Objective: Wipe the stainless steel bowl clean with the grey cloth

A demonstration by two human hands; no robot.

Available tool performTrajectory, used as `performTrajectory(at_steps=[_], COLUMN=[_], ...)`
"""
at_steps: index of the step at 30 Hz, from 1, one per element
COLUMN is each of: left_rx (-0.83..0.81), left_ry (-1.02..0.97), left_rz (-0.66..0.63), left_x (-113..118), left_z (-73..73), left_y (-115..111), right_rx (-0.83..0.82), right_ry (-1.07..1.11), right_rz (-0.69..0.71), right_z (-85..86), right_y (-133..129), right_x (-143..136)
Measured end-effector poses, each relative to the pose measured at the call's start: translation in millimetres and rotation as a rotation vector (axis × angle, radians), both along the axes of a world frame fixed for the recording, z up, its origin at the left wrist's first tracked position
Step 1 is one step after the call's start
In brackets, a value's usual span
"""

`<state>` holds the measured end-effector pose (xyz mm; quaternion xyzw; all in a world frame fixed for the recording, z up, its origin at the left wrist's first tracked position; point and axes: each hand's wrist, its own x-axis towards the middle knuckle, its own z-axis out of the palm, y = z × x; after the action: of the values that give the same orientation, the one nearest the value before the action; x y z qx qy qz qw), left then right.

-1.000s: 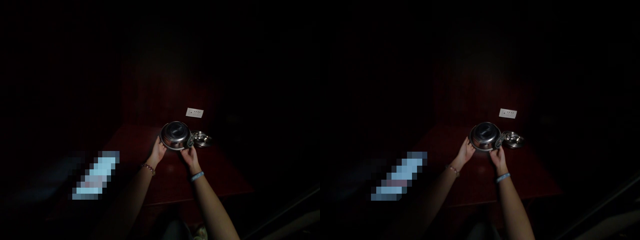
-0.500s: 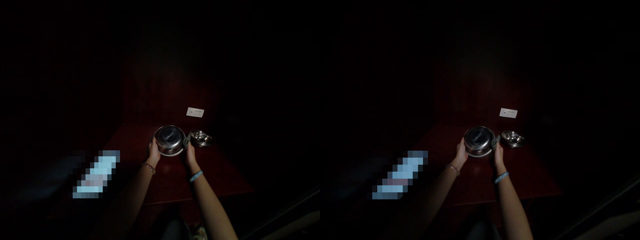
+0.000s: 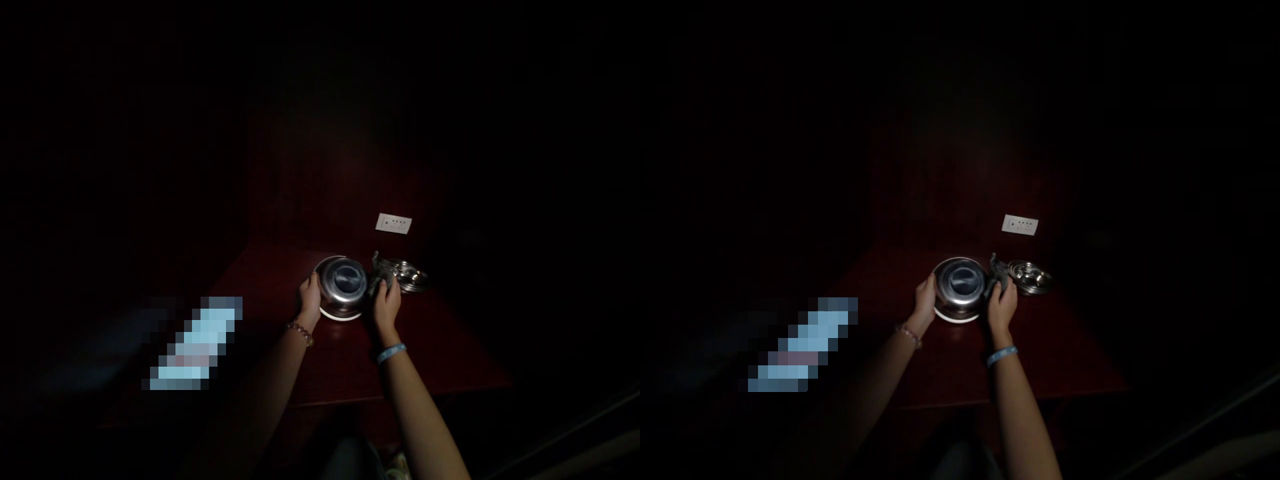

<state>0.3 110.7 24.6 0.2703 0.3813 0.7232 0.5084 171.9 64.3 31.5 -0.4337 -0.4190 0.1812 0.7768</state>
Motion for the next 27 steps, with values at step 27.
performTrajectory(at_steps=[27], left_rx=[0.04], left_ry=[-0.012], left_rz=[-0.045], left_x=[4], left_z=[-2.5], left_y=[2], right_rx=[-0.04], right_ry=[-0.919], right_rz=[0.104], right_z=[22.8], right_y=[-5], right_x=[-49])
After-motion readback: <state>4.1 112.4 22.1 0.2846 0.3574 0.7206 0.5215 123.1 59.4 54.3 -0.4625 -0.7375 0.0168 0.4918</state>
